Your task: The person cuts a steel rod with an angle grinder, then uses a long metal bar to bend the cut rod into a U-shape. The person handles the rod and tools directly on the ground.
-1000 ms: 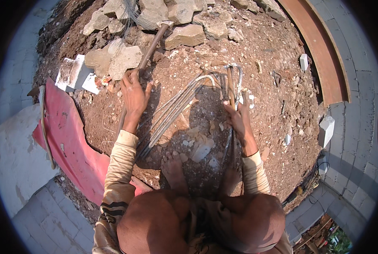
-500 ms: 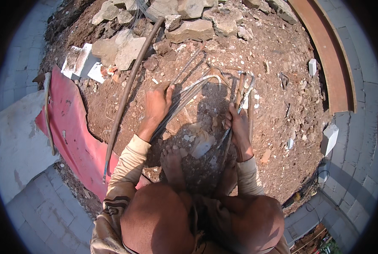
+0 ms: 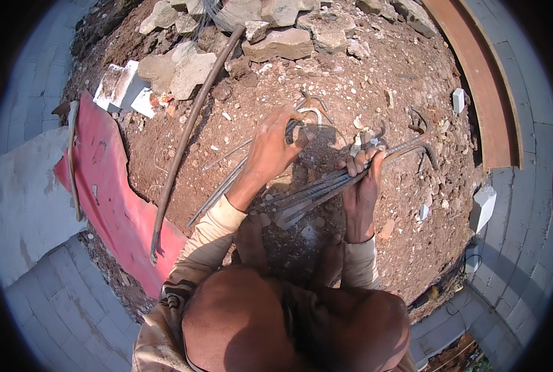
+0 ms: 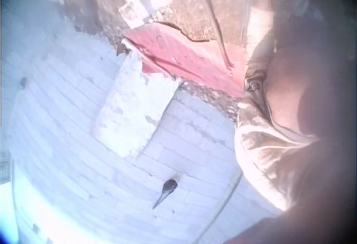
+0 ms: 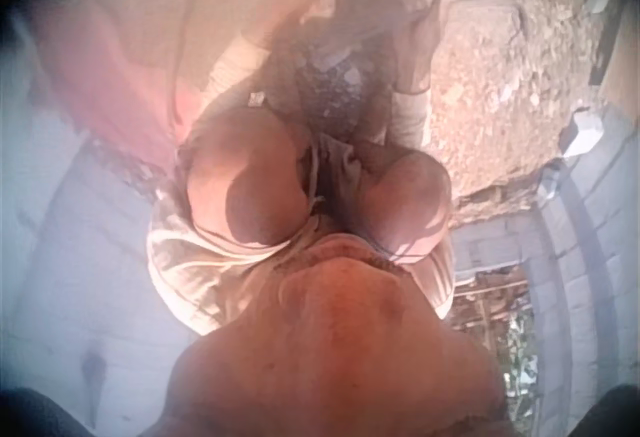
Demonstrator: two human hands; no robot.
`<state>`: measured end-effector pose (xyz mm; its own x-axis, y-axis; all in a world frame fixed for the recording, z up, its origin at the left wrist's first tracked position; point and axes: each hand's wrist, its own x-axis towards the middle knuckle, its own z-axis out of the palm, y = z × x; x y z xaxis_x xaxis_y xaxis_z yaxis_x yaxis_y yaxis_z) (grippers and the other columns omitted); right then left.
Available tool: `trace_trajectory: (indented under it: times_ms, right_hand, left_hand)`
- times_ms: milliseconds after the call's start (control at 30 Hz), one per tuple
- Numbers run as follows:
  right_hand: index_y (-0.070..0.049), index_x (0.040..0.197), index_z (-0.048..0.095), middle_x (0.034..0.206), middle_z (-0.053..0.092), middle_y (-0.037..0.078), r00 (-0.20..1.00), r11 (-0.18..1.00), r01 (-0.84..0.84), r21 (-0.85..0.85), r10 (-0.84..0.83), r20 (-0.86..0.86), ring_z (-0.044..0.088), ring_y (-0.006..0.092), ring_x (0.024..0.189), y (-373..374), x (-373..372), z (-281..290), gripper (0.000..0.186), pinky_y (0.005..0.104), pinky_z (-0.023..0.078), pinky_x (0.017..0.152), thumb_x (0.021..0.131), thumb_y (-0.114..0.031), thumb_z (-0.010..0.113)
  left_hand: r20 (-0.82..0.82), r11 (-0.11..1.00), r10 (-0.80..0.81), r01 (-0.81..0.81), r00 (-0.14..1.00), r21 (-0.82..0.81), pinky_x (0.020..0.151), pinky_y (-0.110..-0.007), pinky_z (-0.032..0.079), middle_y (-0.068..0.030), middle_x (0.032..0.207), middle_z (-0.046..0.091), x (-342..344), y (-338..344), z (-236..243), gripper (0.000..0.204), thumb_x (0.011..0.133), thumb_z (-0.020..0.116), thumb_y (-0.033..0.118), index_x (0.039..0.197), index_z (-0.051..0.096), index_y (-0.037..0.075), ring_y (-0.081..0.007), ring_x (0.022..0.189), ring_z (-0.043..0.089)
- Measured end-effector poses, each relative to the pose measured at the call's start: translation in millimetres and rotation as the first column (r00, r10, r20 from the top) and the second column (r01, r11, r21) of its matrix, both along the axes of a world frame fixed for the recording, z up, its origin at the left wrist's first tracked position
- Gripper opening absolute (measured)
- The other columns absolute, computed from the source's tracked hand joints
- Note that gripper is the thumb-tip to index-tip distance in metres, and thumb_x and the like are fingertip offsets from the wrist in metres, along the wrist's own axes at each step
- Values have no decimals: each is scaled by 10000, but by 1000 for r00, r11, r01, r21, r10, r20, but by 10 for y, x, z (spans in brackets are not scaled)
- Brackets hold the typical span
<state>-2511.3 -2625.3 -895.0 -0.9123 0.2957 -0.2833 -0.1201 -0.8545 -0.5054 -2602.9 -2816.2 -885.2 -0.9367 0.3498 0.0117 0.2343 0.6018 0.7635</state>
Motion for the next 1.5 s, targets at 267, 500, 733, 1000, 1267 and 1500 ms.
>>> trace_trajectory:
  times_ms: [267,500,733,1000,1267,1500]
  right_hand:
    - [-117,995,531,684,402,-27,984,994,90,61,-79,-163,416,84,583,620,32,377,326,283,444,589,1095,-423,480]
    - [-60,969,515,667,385,2,932,928,169,332,-40,-361,406,95,553,1294,-170,1056,337,265,424,546,1101,-368,480]
    - [-86,944,492,652,369,-4,927,807,276,522,-80,-366,385,85,530,1450,-167,1206,339,241,374,506,1098,-387,473]
    - [-76,945,488,656,367,6,932,859,262,440,-108,-345,363,93,520,1563,-10,1256,335,243,368,487,1105,-369,464]
    - [-111,934,445,657,359,-24,941,854,214,474,-49,-336,350,70,527,1248,-64,1309,344,225,378,492,1108,-407,455]
    - [-114,881,425,631,349,-28,971,802,174,572,-44,-235,333,77,506,732,-358,1495,354,251,321,464,1076,-374,567]
  left_hand:
    - [399,845,-1,214,917,-490,1029,-499,483,-253,1323,608,-192,-588,-1007,750,884,759,460,1444,492,39,-410,1224,603]
    - [294,849,-178,297,939,-436,1082,-484,459,-215,1196,646,-238,-375,-918,625,886,754,214,1448,512,88,-400,1164,620]
    - [413,882,6,190,911,-431,1131,-524,394,-230,913,721,-334,-43,-1076,547,890,750,274,1305,552,-23,-424,1116,647]
    - [273,943,-79,161,959,-291,958,-519,493,-261,940,711,-257,-114,-658,352,899,666,187,1173,596,-22,-445,938,688]
    - [85,997,-71,71,994,9,938,-509,515,-306,1150,681,-319,-212,824,492,996,636,263,1377,537,-31,-438,1051,685]
    - [-34,912,70,-50,997,408,891,-376,514,-164,1110,687,-278,-13,1265,420,964,707,172,1309,581,-30,-233,1000,663]
